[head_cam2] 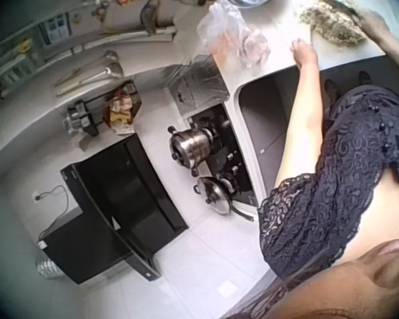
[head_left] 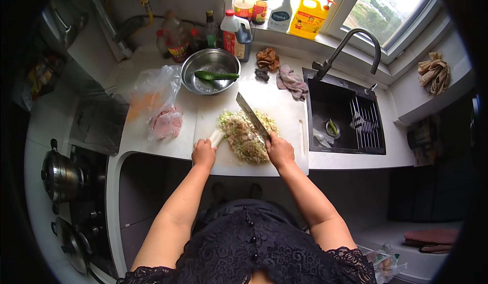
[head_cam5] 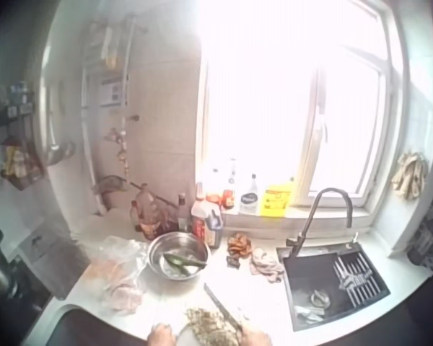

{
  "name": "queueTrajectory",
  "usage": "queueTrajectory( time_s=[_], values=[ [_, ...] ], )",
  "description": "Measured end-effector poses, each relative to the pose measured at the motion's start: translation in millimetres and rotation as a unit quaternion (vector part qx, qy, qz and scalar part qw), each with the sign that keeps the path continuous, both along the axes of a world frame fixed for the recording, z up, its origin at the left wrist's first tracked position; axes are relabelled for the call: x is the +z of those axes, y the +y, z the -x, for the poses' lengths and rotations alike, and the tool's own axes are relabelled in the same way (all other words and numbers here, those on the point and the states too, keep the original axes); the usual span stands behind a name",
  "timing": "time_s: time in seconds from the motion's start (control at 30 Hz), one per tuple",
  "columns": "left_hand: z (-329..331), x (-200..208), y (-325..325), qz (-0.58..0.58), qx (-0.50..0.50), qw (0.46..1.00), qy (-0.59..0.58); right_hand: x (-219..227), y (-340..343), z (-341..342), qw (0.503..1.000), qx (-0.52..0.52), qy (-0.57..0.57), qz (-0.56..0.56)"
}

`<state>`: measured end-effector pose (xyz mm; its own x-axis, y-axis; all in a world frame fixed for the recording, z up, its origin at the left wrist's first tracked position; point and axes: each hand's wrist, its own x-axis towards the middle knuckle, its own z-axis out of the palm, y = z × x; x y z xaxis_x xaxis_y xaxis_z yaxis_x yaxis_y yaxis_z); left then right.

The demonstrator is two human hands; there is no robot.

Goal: The person chops a pile of mixed vegetables on a white cutting board using a large knife. The person repeatedly gathers and cuts the vegetables into smaller pieces throughout the clip.

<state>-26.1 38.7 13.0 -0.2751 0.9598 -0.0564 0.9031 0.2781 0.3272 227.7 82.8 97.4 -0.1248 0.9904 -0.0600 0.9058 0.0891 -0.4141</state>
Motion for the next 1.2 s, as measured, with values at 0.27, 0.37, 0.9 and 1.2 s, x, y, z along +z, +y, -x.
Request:
queueTrajectory(
  time_s=[0.27, 0.37, 0.9, 1.2],
  values=[
    [-1, 5, 0, 0.018, 0.0, 1.0, 0.0, -4, 1, -1, 0.999, -0.002, -0.016, 0.038],
    [-1, 5, 0, 0.028, 0.004, 1.0, -0.001, -9, -5, 2, 0.999, 0.004, -0.017, 0.044],
    [-2, 7, -2, -0.011, 0.012, 1.0, -0.003, 1, -3, 4, 0.999, -0.002, 0.005, 0.032],
    [1, -2, -2, -0.019, 0.007, 1.0, -0.002, 3, -3, 8, 0.998, -0.005, 0.002, 0.062]
  ],
)
